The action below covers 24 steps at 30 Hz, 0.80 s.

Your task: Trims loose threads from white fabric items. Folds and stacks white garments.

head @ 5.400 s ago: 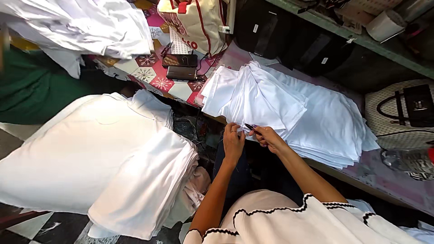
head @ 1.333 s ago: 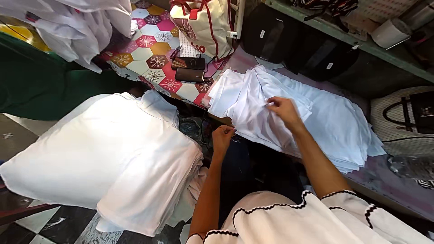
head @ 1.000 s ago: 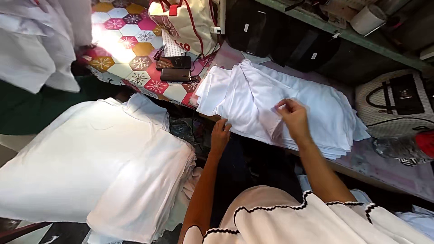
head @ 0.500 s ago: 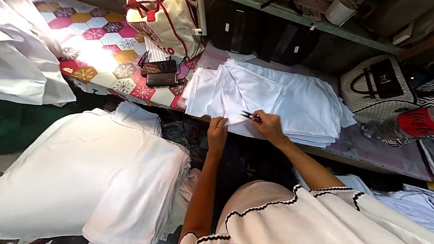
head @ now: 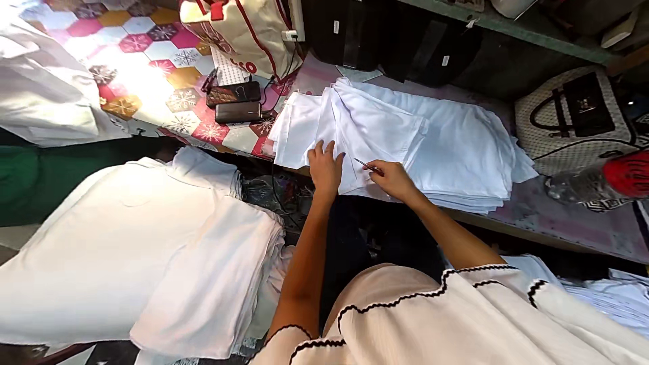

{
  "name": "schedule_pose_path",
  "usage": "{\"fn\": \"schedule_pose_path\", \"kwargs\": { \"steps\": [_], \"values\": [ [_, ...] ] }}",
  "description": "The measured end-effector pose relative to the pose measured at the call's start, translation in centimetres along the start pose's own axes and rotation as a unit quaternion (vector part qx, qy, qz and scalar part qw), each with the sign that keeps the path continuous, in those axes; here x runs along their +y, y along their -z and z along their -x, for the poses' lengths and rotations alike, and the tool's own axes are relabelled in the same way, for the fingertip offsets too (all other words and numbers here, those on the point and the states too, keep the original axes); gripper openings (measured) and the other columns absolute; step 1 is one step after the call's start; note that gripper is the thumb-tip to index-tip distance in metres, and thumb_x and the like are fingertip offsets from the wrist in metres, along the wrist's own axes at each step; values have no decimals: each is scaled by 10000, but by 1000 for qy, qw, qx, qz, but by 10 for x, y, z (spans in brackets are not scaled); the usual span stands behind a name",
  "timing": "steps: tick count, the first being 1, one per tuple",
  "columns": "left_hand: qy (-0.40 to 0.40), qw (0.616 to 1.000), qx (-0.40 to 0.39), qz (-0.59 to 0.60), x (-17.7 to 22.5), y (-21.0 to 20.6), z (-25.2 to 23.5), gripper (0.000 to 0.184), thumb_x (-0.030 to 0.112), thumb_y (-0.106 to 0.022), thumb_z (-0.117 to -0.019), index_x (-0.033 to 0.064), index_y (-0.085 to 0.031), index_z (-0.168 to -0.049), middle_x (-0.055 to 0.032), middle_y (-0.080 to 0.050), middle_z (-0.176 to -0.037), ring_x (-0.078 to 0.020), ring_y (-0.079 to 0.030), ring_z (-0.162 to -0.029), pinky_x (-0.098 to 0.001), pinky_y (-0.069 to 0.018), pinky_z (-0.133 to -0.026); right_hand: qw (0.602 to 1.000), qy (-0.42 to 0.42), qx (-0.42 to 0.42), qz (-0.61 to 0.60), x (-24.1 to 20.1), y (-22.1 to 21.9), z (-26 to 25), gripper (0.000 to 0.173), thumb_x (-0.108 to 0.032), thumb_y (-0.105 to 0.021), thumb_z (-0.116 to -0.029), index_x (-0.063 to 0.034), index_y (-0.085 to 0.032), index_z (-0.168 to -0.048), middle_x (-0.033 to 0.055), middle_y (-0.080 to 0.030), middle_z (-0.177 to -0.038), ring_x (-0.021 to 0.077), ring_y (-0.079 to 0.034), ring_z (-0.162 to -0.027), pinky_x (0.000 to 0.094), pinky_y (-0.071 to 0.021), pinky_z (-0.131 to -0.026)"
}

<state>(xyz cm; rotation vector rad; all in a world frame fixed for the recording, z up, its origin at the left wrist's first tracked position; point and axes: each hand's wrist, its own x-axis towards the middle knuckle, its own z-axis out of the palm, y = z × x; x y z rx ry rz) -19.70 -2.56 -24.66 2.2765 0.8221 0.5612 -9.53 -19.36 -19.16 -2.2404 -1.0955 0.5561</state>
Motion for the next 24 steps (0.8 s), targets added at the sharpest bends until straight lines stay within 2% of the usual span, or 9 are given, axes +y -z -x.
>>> {"fn": "schedule_pose_path", "kwargs": {
  "steps": [3, 7, 9, 11, 14, 17, 19, 20, 24],
  "values": [
    [0, 998, 13, -68, -14, -20, -49, 365, 234, -628, -1017, 111, -673, -1357, -270, -467, -1523, -518, -513, -1275, -610, -461, -993, 998, -65, -20, 1, 14, -16, -27, 274, -114, -542, -1029, -42, -715, -1229, 211, -723, -1002, 389, -685, -939, 611, -514, -845],
    [-29, 998, 46, -11, -26, -24, -65, 312, 192, -640, -1003, 71, -717, -1280, -284, -529, -1454, -497, -526, -1271, -578, -444, -1043, 994, -81, 25, -71, 14, -18, -31, 293, -100, -538, -1035, -20, -682, -1277, 232, -702, -1026, 363, -669, -895, 564, -519, -804],
    [-54, 996, 69, 31, -12, -18, -44, 294, 183, -647, -998, -44, -716, -1173, -320, -592, -1314, -498, -551, -1237, -577, -448, -1062, 989, -93, 24, -113, 22, -16, -34, 292, -135, -535, -1048, -35, -671, -1286, 191, -690, -971, 280, -633, -776, 482, -525, -720],
    [-70, 996, 41, 32, 8, -17, -5, 359, 293, -691, -984, -45, -702, -1104, -274, -637, -1197, -443, -602, -1172, -562, -490, -1021, 982, -102, 16, -159, 30, -14, -35, 292, -168, -533, -1058, -66, -656, -1301, 136, -643, -872, 184, -535, -633, 376, -479, -593],
    [-53, 997, -7, 58, -2, -44, 50, 223, 160, -723, -947, -56, -720, -1001, -232, -685, -1028, -396, -672, -1027, -545, -551, -898, 976, -108, -9, -189, 32, -14, -26, 289, -183, -521, -1071, -67, -640, -1307, 94, -585, -785, 134, -462, -567, 319, -432, -541],
    [78, 978, -193, 12, -21, -20, 75, 234, 131, -618, -998, -74, -724, -1035, -256, -703, -1084, -402, -677, -1077, -567, -517, -978, 973, -111, -27, -201, 28, -6, -21, 278, -146, -503, -1078, -41, -645, -1293, 64, -571, -754, 100, -450, -543, 286, -430, -533],
    [163, 921, -350, -61, -8, 10, 77, 315, 225, -620, -1014, -60, -701, -1120, -287, -673, -1192, -454, -634, -1168, -641, -476, -993, 963, -131, -43, -233, 21, 2, -12, 268, -123, -500, -1079, -19, -634, -1287, 20, -527, -724, 59, -431, -530, 234, -408, -520],
    [161, 919, -355, -61, 4, 20, 79, 346, 263, -625, -1017, -59, -702, -1117, -287, -668, -1199, -456, -629, -1170, -642, -470, -990, 954, -144, -51, -257, 19, 4, -6, 255, -120, -509, -1078, -10, -631, -1274, -2, -511, -712, 39, -420, -524, 206, -389, -510],
    [38, 995, -47, 80, 35, -13, 74, 295, 212, -669, -987, -71, -738, -1035, -253, -678, -1082, -379, -673, -1026, -498, -549, -927, 916, -172, -70, -356, 14, -2, 1, 200, -97, -531, -1062, 10, -630, -1199, -50, -471, -660, 11, -405, -495, 164, -374, -487]
  ]
}}
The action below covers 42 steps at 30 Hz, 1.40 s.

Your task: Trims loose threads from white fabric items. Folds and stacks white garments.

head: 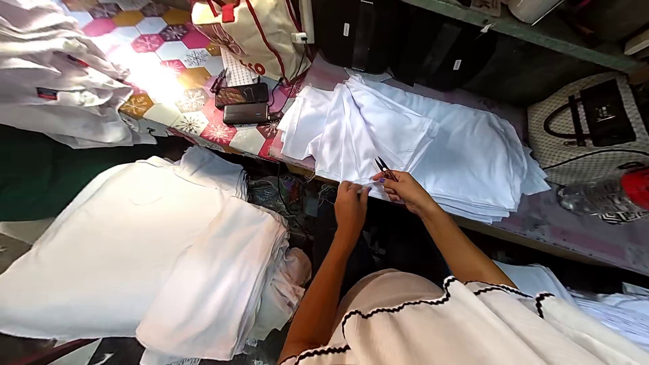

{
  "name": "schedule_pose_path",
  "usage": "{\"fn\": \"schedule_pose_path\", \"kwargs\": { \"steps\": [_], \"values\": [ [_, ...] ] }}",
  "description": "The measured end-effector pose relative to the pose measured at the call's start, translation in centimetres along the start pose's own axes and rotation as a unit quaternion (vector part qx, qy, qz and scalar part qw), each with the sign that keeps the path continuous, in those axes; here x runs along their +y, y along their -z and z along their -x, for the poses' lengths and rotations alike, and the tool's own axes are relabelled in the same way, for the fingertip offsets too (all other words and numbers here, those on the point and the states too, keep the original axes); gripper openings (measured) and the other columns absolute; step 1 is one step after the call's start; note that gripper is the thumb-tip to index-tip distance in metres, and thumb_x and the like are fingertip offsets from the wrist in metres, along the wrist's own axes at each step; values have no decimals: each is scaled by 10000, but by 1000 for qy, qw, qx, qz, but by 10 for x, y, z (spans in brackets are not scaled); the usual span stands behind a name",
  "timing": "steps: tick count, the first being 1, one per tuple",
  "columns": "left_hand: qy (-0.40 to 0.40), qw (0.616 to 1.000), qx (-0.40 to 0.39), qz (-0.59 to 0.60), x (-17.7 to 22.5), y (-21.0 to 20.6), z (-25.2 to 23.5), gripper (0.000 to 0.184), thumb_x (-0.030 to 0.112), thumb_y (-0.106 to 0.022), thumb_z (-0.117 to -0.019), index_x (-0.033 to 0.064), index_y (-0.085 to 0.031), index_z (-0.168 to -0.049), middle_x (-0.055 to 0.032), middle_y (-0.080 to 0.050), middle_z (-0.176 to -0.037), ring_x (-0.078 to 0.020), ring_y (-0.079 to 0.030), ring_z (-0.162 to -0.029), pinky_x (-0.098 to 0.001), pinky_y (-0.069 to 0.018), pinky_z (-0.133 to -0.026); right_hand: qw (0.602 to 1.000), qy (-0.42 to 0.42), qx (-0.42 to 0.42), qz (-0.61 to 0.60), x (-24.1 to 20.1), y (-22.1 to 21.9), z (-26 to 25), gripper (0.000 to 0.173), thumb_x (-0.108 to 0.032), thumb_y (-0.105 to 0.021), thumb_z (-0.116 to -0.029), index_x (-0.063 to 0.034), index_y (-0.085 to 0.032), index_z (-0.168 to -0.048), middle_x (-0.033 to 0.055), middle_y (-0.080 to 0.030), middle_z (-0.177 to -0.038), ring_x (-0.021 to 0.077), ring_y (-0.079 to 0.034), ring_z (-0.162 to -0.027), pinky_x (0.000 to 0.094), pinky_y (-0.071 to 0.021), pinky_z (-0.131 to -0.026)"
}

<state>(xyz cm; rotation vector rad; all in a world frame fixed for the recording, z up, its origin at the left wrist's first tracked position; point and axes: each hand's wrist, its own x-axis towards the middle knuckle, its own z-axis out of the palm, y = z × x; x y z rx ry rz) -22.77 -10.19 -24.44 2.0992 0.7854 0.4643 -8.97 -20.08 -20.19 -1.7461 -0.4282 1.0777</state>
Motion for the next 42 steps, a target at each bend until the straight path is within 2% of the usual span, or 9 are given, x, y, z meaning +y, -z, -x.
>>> {"fn": "schedule_pose_path", "kwargs": {
  "steps": [3, 8, 13, 31, 33, 35, 37, 39, 42],
  "values": [
    [-51, 996, 72, 10, -12, -40, -17, 215, 78, -675, -960, -111, -712, -1056, -291, -646, -1168, -431, -639, -1128, -498, -544, -964, 999, -5, 6, -33, 8, -1, 1, 198, -122, -513, -1074, 8, -623, -1175, -60, -456, -649, 11, -399, -479, 163, -372, -470],
    [-77, 985, 133, 79, -28, -51, -13, 97, -9, -691, -898, -100, -724, -904, -253, -671, -1044, -320, -694, -927, -378, -595, -846, 996, -66, -13, -53, 12, 8, 14, 520, -388, -250, -1140, -59, -647, -1081, -94, -401, -595, 22, -343, -434, 177, -329, -426],
    [-76, 979, 154, 106, -31, -54, -14, 68, -21, -700, -863, -78, -735, -879, -229, -657, -1000, -271, -672, -878, -331, -585, -801, 992, -103, -39, -59, 18, 6, 14, 449, -351, -306, -1140, -63, -637, -1044, -97, -413, -591, 6, -344, -431, 163, -315, -420],
    [-34, 984, 98, 148, -36, -40, -1, 106, 34, -692, -864, -68, -721, -863, -206, -639, -992, -216, -646, -881, -279, -553, -791, 995, -98, 32, -13, 21, -16, 1, 373, -282, -434, -1119, -30, -666, -971, -94, -387, -554, 8, -312, -417, 174, -281, -418],
    [-17, 994, 48, 94, -38, -32, 5, 121, 51, -677, -877, -61, -723, -870, -221, -642, -1042, -256, -652, -929, -320, -558, -823, 995, -96, 36, -18, 21, -15, 3, 378, -281, -429, -1120, -31, -670, -970, -94, -379, -551, 7, -307, -415, 173, -276, -415],
    [45, 996, -83, -11, -31, -8, 10, 192, 95, -635, -931, -58, -730, -998, -256, -628, -1223, -363, -619, -1153, -467, -508, -981, 997, -77, 27, -17, 18, -11, 8, 409, -292, -399, -1128, -23, -671, -983, -93, -382, -549, 7, -312, -417, 173, -281, -418],
    [52, 992, -90, -71, -24, 7, 15, 243, 122, -635, -948, -61, -715, -1085, -285, -611, -1270, -444, -569, -1224, -570, -448, -1012, 999, -10, 16, 28, 15, -8, 14, 430, -293, -369, -1132, -16, -678, -1019, -94, -410, -584, 1, -342, -454, 175, -310, -449],
    [-37, 994, 45, -89, -26, -2, 14, 256, 134, -709, -911, -49, -728, -1089, -294, -650, -1195, -476, -617, -1138, -598, -488, -949, 983, 99, 41, 149, 15, -9, 13, 323, -247, -489, -1089, -18, -711, -1044, -49, -522, -681, 17, -447, -567, 202, -403, -564],
    [-159, 968, 149, -122, -46, -27, -8, 193, 83, -700, -905, 2, -754, -1071, -262, -655, -1228, -463, -606, -1185, -607, -457, -1002, 906, 173, 68, 380, 13, -21, 4, 327, -204, -694, -967, -22, -693, -1239, 179, -733, -975, 317, -691, -875, 522, -537, -844]
  ]
}}
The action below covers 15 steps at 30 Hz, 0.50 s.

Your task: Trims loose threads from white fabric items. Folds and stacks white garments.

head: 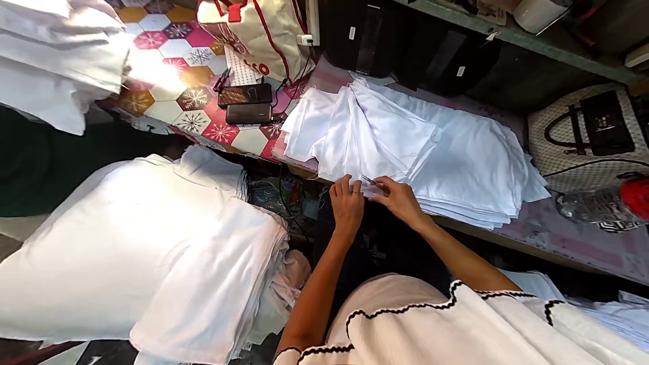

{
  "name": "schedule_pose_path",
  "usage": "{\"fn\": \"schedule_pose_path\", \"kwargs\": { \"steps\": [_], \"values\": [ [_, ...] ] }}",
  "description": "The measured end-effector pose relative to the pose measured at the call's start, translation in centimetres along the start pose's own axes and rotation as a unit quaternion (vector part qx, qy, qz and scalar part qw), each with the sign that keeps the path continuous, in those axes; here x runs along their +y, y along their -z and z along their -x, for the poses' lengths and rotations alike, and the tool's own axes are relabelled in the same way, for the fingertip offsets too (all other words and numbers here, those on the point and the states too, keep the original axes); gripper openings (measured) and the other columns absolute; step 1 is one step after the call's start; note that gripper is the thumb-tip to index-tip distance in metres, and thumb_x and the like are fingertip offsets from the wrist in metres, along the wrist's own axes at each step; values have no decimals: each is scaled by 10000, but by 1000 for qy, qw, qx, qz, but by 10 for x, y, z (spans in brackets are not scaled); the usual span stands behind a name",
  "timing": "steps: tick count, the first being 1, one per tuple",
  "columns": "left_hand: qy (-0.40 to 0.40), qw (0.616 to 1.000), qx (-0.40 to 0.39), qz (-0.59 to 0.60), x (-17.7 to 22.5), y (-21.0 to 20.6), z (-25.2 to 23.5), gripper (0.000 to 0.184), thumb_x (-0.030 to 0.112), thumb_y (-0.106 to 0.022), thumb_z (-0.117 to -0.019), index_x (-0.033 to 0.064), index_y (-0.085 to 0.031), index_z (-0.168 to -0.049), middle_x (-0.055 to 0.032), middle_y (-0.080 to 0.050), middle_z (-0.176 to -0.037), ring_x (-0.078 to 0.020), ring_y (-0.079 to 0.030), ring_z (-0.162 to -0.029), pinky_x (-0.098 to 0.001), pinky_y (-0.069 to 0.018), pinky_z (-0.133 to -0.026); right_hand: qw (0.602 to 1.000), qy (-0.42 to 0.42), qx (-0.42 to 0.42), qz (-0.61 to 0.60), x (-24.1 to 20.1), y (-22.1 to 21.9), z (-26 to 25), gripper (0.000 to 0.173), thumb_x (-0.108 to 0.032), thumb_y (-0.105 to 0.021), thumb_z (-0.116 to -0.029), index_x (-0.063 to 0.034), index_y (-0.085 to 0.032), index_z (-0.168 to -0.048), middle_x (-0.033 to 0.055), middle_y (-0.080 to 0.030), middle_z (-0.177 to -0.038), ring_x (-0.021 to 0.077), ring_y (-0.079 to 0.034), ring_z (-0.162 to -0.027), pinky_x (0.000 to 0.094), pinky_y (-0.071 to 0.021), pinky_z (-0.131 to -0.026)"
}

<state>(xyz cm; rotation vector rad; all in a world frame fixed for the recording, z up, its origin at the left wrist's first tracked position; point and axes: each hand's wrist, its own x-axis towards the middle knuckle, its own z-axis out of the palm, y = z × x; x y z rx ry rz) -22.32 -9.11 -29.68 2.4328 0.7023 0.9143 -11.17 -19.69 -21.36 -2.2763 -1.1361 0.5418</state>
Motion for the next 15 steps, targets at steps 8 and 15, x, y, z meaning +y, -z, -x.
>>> {"fn": "schedule_pose_path", "kwargs": {
  "steps": [8, 15],
  "values": [
    [-20, 997, -14, 71, -38, 5, -6, 157, 58, -630, -956, -12, -768, -986, -190, -725, -981, -376, -691, -1006, -527, -523, -935, 998, 15, 1, 61, -8, -4, -40, 226, -168, -627, -995, -48, -767, -1124, 188, -747, -933, 388, -710, -899, 616, -519, -815],
    [273, 919, -283, 31, -33, 86, -6, 290, 149, -570, -1034, -61, -702, -1184, -304, -616, -1308, -463, -530, -1306, -608, -380, -1111, 995, -34, -75, -60, -13, 17, -58, 192, -193, -685, -991, -27, -776, -1024, 119, -724, -869, 203, -654, -804, 452, -520, -805]
  ]
}}
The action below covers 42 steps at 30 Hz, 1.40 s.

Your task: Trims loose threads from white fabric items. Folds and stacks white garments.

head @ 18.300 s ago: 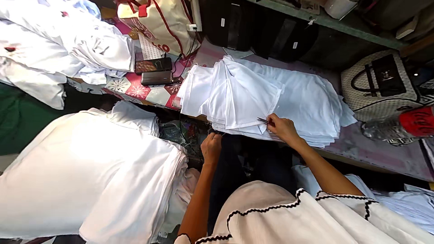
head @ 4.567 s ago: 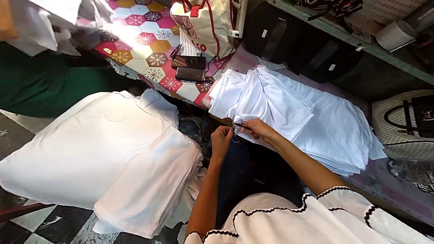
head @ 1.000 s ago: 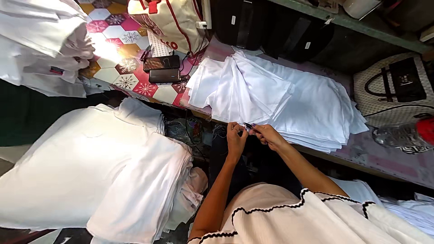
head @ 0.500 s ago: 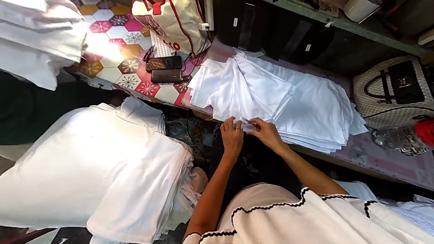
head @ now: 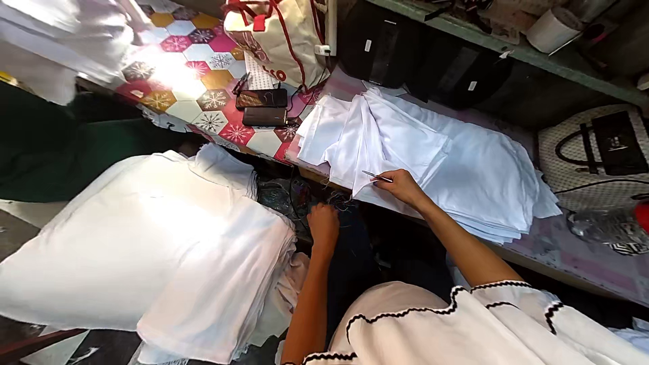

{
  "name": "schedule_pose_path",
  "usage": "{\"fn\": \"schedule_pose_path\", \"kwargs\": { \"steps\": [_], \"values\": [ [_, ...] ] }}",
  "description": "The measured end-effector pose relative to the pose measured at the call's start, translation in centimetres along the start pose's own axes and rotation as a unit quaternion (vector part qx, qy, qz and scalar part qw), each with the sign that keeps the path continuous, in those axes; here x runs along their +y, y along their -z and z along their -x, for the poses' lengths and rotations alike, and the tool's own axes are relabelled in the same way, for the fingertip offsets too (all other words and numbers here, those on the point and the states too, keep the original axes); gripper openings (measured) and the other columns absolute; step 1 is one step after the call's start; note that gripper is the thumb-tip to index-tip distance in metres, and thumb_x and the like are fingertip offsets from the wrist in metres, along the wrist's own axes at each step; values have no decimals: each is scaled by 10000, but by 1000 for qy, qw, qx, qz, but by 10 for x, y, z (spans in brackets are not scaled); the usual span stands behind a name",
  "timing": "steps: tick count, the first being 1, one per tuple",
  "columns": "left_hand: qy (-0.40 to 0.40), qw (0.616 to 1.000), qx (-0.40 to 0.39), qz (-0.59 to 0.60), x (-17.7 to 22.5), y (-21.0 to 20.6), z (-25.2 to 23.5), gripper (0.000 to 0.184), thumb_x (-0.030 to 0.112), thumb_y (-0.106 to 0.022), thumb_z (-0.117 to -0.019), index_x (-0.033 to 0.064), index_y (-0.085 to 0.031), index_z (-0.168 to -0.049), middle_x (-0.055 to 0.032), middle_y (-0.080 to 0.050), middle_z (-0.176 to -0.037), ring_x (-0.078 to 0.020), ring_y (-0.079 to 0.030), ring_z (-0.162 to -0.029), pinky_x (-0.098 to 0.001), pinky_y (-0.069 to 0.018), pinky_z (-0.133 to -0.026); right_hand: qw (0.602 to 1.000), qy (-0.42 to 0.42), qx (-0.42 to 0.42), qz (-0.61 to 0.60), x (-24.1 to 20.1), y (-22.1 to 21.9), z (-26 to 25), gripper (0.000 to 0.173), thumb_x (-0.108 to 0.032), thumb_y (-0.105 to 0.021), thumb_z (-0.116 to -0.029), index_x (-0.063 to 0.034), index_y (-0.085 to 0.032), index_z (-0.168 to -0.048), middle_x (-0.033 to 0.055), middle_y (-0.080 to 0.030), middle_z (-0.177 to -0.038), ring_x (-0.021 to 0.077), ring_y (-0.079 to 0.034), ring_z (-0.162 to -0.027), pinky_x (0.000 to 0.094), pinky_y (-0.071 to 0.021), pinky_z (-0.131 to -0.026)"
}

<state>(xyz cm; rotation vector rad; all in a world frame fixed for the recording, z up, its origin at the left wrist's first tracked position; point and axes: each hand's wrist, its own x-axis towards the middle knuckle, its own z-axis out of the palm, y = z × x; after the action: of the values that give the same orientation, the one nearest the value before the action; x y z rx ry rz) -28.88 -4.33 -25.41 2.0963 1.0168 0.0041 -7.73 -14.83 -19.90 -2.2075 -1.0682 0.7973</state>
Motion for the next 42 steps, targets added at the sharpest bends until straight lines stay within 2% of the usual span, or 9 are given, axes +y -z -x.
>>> {"fn": "schedule_pose_path", "kwargs": {
  "steps": [4, 9, 13, 17, 26, 30, 33, 38, 42],
  "values": [
    [-180, 955, 140, 191, 21, -19, -22, 359, 36, -670, -946, -78, -646, -1286, -263, -648, -1293, -418, -599, -1238, -559, -461, -1063, 997, -35, -39, -50, -10, -2, -7, 249, -205, -661, -1013, -3, -684, -870, 7, -510, -653, 62, -423, -559, 263, -379, -562],
    [-86, 895, 63, 434, 11, -26, -54, 317, -2, -587, -978, -73, -557, -1285, -138, -706, -1010, -140, -673, -894, -334, -550, -849, 960, -136, -89, -227, -26, 7, -16, 282, -148, -559, -1060, -65, -558, -790, -69, -405, -546, 7, -353, -424, 164, -319, -428],
    [-241, 871, 339, 262, 34, -52, -30, 316, 105, -762, -890, -114, -675, -1100, -243, -681, -1056, -281, -688, -961, -377, -583, -861, 924, -178, -108, -321, -30, 5, -22, 294, -129, -531, -1062, -105, -528, -770, -89, -376, -498, -6, -322, -390, 149, -306, -403],
    [-316, 841, 414, 150, 33, -73, -45, 133, 16, -701, -913, -57, -753, -1012, -226, -700, -968, -311, -713, -893, -363, -603, -831, 901, -206, -126, -361, -29, -6, -25, 310, -135, -529, -1057, -138, -493, -749, -96, -360, -498, -6, -313, -391, 146, -298, -396],
    [-158, 924, 196, 289, -6, -45, -8, 165, -5, -559, -984, -113, -680, -1010, -195, -676, -956, -191, -679, -799, -317, -585, -763, 963, -137, -58, -224, -37, 22, 6, 502, -381, -378, -1125, -50, -723, -974, -87, -391, -534, 18, -331, -422, 188, -315, -437],
    [-26, 986, -107, 122, -18, -15, 15, 267, 106, -518, -1054, -101, -667, -1130, -261, -684, -1059, -351, -689, -959, -506, -541, -921, 970, -114, -116, -182, -42, 19, 24, 459, -310, -374, -1133, -18, -704, -1003, -87, -404, -560, 10, -347, -449, 182, -315, -455],
    [-26, 989, -25, 140, -7, -6, 15, 360, 225, -595, -1036, -101, -656, -1177, -287, -660, -1161, -398, -658, -1080, -552, -505, -982, 995, -5, -48, -91, -37, -1, 25, 402, -250, -375, -1126, -7, -694, -1091, -27, -487, -679, 58, -431, -574, 244, -403, -584],
    [-70, 901, 123, 410, 10, -29, -39, 457, 11, -721, -905, -85, -551, -1318, -196, -698, -1117, -218, -706, -979, -375, -585, -878, 990, 61, 30, 124, -40, -39, -3, 389, -315, -719, -966, -54, -711, -1255, 201, -744, -978, 397, -708, -916, 634, -516, -838],
    [-77, 799, 66, 593, -8, -43, -55, 420, -86, -667, -892, -55, -484, -1269, -92, -711, -945, -134, -701, -872, -335, -587, -852, 997, -40, -33, -64, -32, -41, -39, 286, -229, -620, -1037, 25, -666, -915, 80, -547, -703, 161, -499, -617, 352, -444, -608]
  ]
}}
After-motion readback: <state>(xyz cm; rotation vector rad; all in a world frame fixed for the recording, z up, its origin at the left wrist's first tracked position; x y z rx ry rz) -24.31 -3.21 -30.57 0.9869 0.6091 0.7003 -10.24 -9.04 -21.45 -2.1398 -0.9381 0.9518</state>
